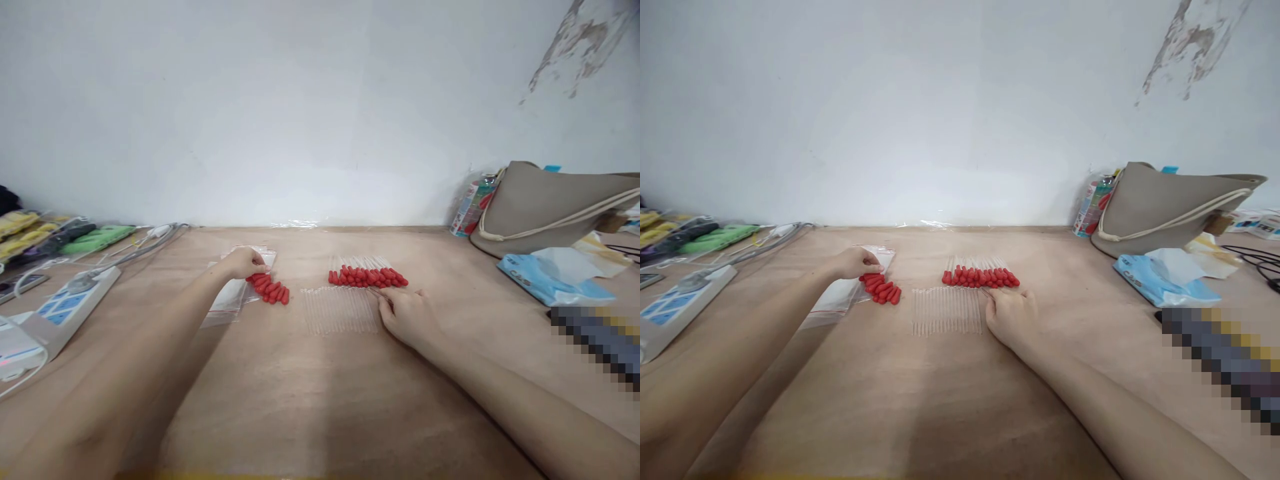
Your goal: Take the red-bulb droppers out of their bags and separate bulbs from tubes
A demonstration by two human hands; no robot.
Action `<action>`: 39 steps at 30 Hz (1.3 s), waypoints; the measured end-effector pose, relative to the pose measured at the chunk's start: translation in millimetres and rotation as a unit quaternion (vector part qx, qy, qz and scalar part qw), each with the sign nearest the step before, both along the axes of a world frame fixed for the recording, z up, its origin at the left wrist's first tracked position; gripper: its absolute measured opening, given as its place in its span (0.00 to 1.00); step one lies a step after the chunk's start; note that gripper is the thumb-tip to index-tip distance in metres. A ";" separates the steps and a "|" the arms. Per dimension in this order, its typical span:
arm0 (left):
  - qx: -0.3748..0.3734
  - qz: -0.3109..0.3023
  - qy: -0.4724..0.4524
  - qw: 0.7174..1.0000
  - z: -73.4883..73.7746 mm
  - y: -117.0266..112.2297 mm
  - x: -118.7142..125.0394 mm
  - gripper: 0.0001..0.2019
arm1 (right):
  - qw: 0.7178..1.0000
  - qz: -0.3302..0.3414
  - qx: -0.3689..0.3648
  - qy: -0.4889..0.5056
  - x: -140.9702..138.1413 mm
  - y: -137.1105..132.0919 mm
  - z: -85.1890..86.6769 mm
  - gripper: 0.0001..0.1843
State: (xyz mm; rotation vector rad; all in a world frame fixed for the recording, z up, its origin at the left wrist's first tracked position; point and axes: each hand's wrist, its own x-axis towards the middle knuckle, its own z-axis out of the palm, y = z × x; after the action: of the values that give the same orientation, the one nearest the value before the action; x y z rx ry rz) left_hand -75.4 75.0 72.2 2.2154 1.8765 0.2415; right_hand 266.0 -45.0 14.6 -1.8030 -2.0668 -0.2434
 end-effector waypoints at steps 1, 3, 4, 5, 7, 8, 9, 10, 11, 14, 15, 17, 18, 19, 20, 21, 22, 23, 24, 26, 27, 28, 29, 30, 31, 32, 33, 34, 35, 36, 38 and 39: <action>-0.004 0.001 0.002 1.000 -0.2 -0.2 -0.3 0.17 | 1.000 0.003 -0.006 0.005 -0.3 0.0 0.0 0.13; 0.000 0.010 0.005 1.000 0.0 -1.4 -1.4 0.19 | 1.000 0.008 -0.021 0.012 -0.6 0.3 -0.3 0.14; 0.007 0.017 0.006 1.000 0.4 -2.2 -2.1 0.20 | 0.999 0.011 -0.028 0.017 -0.7 0.4 -0.5 0.14; 0.015 0.023 0.007 1.000 1.0 -3.0 -2.9 0.21 | 0.999 0.016 -0.036 0.023 -0.9 0.5 -0.6 0.14; 0.030 0.033 0.007 0.999 2.8 -4.6 -4.4 0.20 | 0.998 0.024 -0.051 0.038 -1.6 0.6 -0.6 0.16; 0.037 0.037 0.007 0.999 3.8 -5.3 -4.9 0.20 | 0.997 0.026 -0.057 0.045 -2.2 0.5 -0.3 0.17; 0.047 0.042 0.005 0.998 4.9 -5.9 -5.1 0.19 | 0.996 0.025 -0.062 0.050 -3.0 0.3 0.1 0.17; 0.059 0.047 0.003 0.997 6.0 -6.7 -4.7 0.19 | 0.996 0.023 -0.067 0.054 -3.8 0.1 0.5 0.17; 0.073 0.052 0.000 0.996 6.9 -7.5 -3.4 0.18 | 0.996 0.021 -0.071 0.056 -4.7 -0.1 0.9 0.17; 0.112 0.049 -0.011 0.992 7.2 -12.6 9.6 0.18 | 0.995 0.018 -0.083 0.060 -7.1 -0.3 1.4 0.16; 0.119 0.039 -0.014 0.992 5.9 -15.5 17.8 0.17 | 0.994 0.017 -0.085 0.059 -7.7 -0.2 1.2 0.16; 0.123 0.011 -0.021 0.992 0.8 -22.9 40.1 0.15 | 0.994 0.013 -0.087 0.057 -8.6 0.1 0.5 0.17; 0.122 -0.002 -0.024 0.992 -3.0 -27.0 53.5 0.14 | 0.994 0.012 -0.088 0.056 -8.9 0.2 0.2 0.17; 0.114 -0.015 -0.026 0.993 -7.3 -30.8 67.6 0.13 | 0.994 0.011 -0.090 0.058 -9.1 0.3 0.0 0.17; 0.108 -0.027 -0.030 0.993 -11.9 -33.8 81.8 0.12 | 0.994 0.012 -0.092 0.060 -9.1 0.3 -0.1 0.18; 0.099 -0.033 -0.033 0.994 -16.6 -35.8 95.2 0.12 | 0.993 0.013 -0.096 0.064 -9.0 0.2 0.0 0.18; 0.094 -0.028 -0.036 0.995 -21.1 -36.3 107.4 0.12 | 0.993 0.015 -0.099 0.067 -8.7 0.1 0.2 0.18; 0.082 -0.021 -0.038 0.996 -25.1 -35.4 118.0 0.13 | 0.992 0.019 -0.102 0.070 -8.4 0.0 0.4 0.18; 0.069 -0.013 -0.042 0.997 -28.4 -33.0 126.6 0.14 | 0.992 0.021 -0.104 0.071 -7.9 -0.1 0.6 0.17; 0.035 0.006 -0.049 0.998 -32.8 -25.4 138.5 0.16 | 0.992 0.024 -0.105 0.073 -7.0 -0.2 0.8 0.17; 0.018 0.014 -0.054 0.998 -33.9 -21.1 142.2 0.17 | 0.991 0.025 -0.105 0.073 -6.6 -0.2 0.8 0.17; 0.002 0.022 -0.060 0.998 -34.3 -17.0 145.1 0.17 | 0.991 0.025 -0.105 0.073 -6.4 -0.1 0.7 0.17; -0.013 0.029 -0.065 0.997 -34.1 -13.6 147.3 0.16 | 0.991 0.024 -0.106 0.073 -6.3 -0.1 0.7 0.18; -0.027 0.036 -0.071 0.997 -33.4 -11.1 149.2 0.15 | 0.991 0.024 -0.108 0.073 -6.4 -0.2 0.7 0.18; -0.039 0.042 -0.076 0.995 -32.2 -9.5 151.0 0.14 | 0.991 0.024 -0.110 0.072 -6.7 -0.3 0.8 0.18; -0.050 0.049 -0.080 0.994 -30.8 -8.9 152.7 0.13 | 0.991 0.023 -0.111 0.071 -7.2 -0.5 1.0 0.18; -0.060 0.055 -0.085 0.993 -29.2 -9.0 154.5 0.12 | 0.991 0.021 -0.113 0.070 -7.7 -0.8 1.4 0.18; -0.069 0.062 -0.089 0.992 -27.7 -9.6 156.1 0.11 | 0.991 0.018 -0.114 0.069 -8.3 -1.2 1.8 0.18; -0.075 0.069 -0.093 0.990 -26.3 -10.5 157.6 0.10 | 0.991 0.017 -0.117 0.069 -8.8 -1.6 2.2 0.18; -0.080 0.074 -0.096 0.989 -25.2 -11.4 158.8 0.10 | 0.990 0.016 -0.119 0.068 -9.3 -2.0 2.6 0.18; -0.087 0.083 -0.101 0.988 -24.3 -12.8 160.3 0.09 | 0.990 0.015 -0.123 0.068 -9.9 -2.6 3.2 0.18; -0.089 0.086 -0.102 0.987 -24.4 -13.0 160.7 0.09 | 0.990 0.014 -0.124 0.067 -10.0 -2.7 3.4 0.18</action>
State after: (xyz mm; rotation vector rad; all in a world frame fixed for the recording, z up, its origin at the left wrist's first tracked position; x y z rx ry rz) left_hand 85.3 62.0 47.8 1.8407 1.8967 0.3040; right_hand 256.0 -47.7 18.0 -1.8697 -2.1006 0.1475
